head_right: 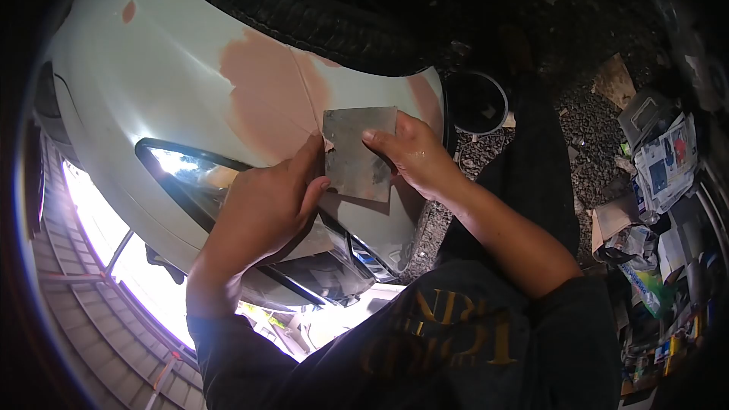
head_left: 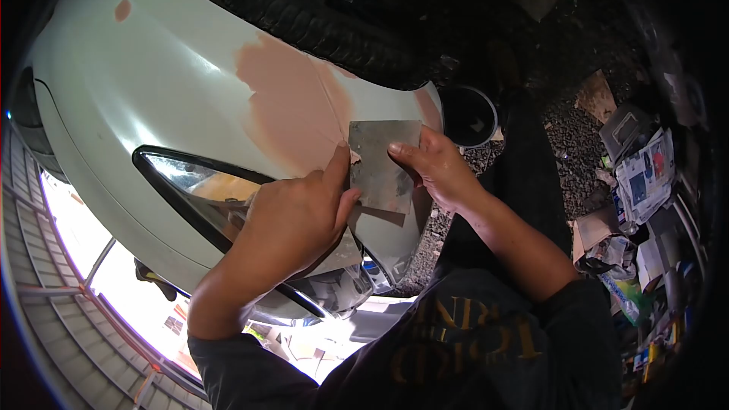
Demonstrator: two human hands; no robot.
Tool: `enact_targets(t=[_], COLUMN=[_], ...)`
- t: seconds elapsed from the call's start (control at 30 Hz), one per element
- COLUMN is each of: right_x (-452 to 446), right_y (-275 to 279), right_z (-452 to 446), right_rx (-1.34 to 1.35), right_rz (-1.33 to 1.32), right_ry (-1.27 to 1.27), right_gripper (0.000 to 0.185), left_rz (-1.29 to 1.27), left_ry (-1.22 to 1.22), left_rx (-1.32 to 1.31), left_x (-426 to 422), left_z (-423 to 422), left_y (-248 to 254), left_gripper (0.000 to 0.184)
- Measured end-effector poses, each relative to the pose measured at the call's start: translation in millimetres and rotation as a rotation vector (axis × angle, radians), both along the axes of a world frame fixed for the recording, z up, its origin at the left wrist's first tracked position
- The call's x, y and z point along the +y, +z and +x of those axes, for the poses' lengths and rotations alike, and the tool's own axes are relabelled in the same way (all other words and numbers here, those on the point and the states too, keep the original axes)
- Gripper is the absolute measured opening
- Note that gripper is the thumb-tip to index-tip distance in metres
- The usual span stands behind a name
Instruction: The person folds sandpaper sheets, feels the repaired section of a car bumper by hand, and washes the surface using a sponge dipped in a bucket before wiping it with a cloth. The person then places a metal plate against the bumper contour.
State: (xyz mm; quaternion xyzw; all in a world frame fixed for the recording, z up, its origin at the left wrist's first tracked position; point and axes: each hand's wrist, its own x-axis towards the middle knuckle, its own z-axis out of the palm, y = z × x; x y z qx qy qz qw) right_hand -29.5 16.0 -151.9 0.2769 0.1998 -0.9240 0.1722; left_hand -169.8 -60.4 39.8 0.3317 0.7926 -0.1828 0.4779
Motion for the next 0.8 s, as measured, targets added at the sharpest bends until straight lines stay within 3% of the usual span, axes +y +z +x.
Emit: enact_targets(t=[0.2,0.4,0.47,0.5,0.6,0.7,0.8], right_x=[5,35,57,66,91,81,54], right_y=[2,-3,-9,-13,-27,-19,2], right_z=[-1,20,33,37,45,54,45], right_rx=[-0.048,-0.030,0.002,-0.034,-0.085,-0.061,0.038], right_rz=[-0.168,-0.107,-0.016,-0.025,0.006,-0.004,-0.020], right_ry=[-0.008,0.048,0.159,0.087,-0.060,0.053,0.090], right_gripper=[0.041,0.042,0.038,0.037,0.032,0.033,0.037], left_rz=[0.122,0.101,0.185,0.224,0.161,0.118,0.203], left_ry=[-0.115,-0.046,-0.062,-0.069,0.099,0.157,0.151], left_rx=[-0.054,-0.353,-0.497,-0.570,-0.444,-0.602,-0.593], left_x=[-7,5,1,0,4,14,5], left_z=[3,5,7,8,7,-5,-3], left_y=[-1,4,3,3,5,12,8], left_gripper=[0.055,0.055,0.055,0.054,0.046,0.036,0.032])
